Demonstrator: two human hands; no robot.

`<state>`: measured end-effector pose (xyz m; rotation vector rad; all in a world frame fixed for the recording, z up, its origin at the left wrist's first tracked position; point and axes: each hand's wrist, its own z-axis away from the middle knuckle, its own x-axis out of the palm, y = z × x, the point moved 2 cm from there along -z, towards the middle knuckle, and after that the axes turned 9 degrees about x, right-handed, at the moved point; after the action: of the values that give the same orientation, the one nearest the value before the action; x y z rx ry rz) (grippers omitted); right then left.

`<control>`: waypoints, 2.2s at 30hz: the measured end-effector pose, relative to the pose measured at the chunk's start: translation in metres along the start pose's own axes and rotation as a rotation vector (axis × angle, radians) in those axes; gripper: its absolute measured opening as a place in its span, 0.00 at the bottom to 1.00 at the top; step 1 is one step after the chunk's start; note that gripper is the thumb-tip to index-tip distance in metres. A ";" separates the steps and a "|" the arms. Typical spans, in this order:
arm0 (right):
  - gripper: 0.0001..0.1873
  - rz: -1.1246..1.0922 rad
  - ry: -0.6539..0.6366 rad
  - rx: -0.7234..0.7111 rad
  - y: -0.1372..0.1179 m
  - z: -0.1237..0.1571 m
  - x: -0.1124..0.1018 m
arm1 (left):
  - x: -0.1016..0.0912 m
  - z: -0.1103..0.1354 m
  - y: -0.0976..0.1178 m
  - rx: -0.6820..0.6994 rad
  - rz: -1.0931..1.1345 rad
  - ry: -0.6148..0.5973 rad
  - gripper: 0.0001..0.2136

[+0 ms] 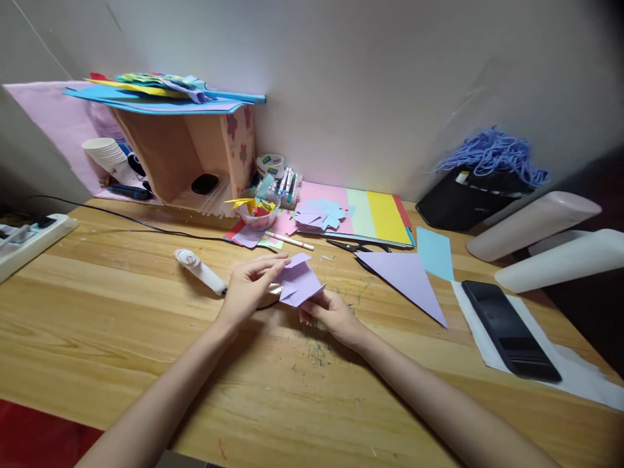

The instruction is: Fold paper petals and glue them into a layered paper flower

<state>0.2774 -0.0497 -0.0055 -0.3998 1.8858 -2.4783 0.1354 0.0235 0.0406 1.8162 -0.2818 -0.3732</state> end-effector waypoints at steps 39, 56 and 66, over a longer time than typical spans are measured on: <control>0.11 -0.012 0.042 0.026 -0.002 -0.006 -0.027 | 0.011 0.011 -0.013 -0.076 -0.037 -0.115 0.11; 0.14 0.104 0.272 0.014 -0.003 -0.005 -0.021 | 0.017 0.017 -0.027 -0.160 -0.125 -0.133 0.17; 0.12 0.150 0.227 -0.001 -0.001 -0.008 -0.024 | 0.018 0.016 -0.026 -0.169 -0.066 -0.131 0.13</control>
<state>0.2988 -0.0378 -0.0114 0.0255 1.9108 -2.5139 0.1458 0.0092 0.0098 1.6403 -0.2730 -0.5473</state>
